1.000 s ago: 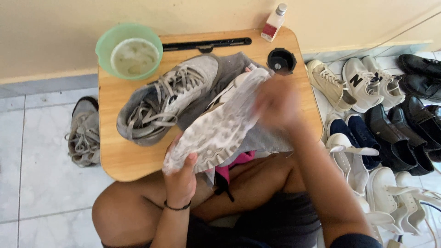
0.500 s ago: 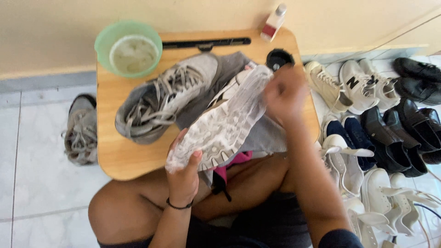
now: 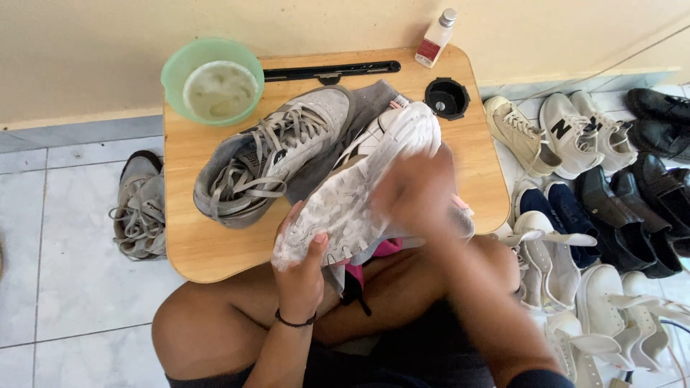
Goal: Cleaning the crevices of a shoe sole using a brush, cleaning solution, and a cloth.
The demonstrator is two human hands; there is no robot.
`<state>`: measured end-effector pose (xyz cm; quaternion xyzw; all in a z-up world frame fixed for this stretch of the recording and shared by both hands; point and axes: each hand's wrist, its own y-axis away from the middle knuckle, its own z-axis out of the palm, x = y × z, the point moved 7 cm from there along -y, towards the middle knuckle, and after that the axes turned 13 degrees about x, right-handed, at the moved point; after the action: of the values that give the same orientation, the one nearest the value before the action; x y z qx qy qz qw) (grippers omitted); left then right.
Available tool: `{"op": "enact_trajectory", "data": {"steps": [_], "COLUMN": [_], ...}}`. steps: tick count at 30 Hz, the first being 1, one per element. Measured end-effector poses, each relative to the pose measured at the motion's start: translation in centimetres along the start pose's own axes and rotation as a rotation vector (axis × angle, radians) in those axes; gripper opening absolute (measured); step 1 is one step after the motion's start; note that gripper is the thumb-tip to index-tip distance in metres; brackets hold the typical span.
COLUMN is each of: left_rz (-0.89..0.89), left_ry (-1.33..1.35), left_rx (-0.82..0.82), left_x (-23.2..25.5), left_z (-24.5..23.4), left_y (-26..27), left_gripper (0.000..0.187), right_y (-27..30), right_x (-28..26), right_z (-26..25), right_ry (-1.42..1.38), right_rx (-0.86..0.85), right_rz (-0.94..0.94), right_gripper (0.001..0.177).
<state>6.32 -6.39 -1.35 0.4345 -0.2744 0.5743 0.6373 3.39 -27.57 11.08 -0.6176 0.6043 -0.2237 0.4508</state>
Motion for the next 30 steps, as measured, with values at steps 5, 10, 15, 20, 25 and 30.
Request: {"op": "enact_trajectory", "data": {"steps": [5, 10, 15, 20, 25, 30], "left_rz": [-0.078, -0.014, 0.004, 0.025, 0.043, -0.062], "left_ry": [0.017, -0.034, -0.166, -0.188, -0.219, -0.081], "left_rx": [0.024, -0.040, -0.099, -0.063, -0.103, -0.028], "left_x": [-1.3, -0.7, 1.7, 0.9, 1.3, 0.9], "left_z": [-1.3, -0.6, 0.2, 0.2, 1.4, 0.8], "left_y": [-0.1, 1.3, 1.0, 2.0, 1.8, 2.1], "left_gripper": [0.068, 0.074, 0.068, 0.065, 0.062, 0.062], "right_y": [3.5, 2.2, 5.3, 5.3, 4.0, 5.6], "right_x": [-7.2, 5.0, -11.0, -4.4, -6.5, -6.4], "right_z": [0.8, -0.2, 1.2, -0.1, -1.4, -1.0], "right_ry": [-0.408, 0.196, 0.068, -0.262, -0.030, -0.229], "right_rx": [-0.032, 0.093, 0.014, 0.105, 0.133, 0.120], "right_rz": [-0.139, 0.107, 0.059, 0.038, 0.111, 0.045], "right_gripper": [0.028, 0.024, 0.022, 0.029, 0.025, 0.035]}}
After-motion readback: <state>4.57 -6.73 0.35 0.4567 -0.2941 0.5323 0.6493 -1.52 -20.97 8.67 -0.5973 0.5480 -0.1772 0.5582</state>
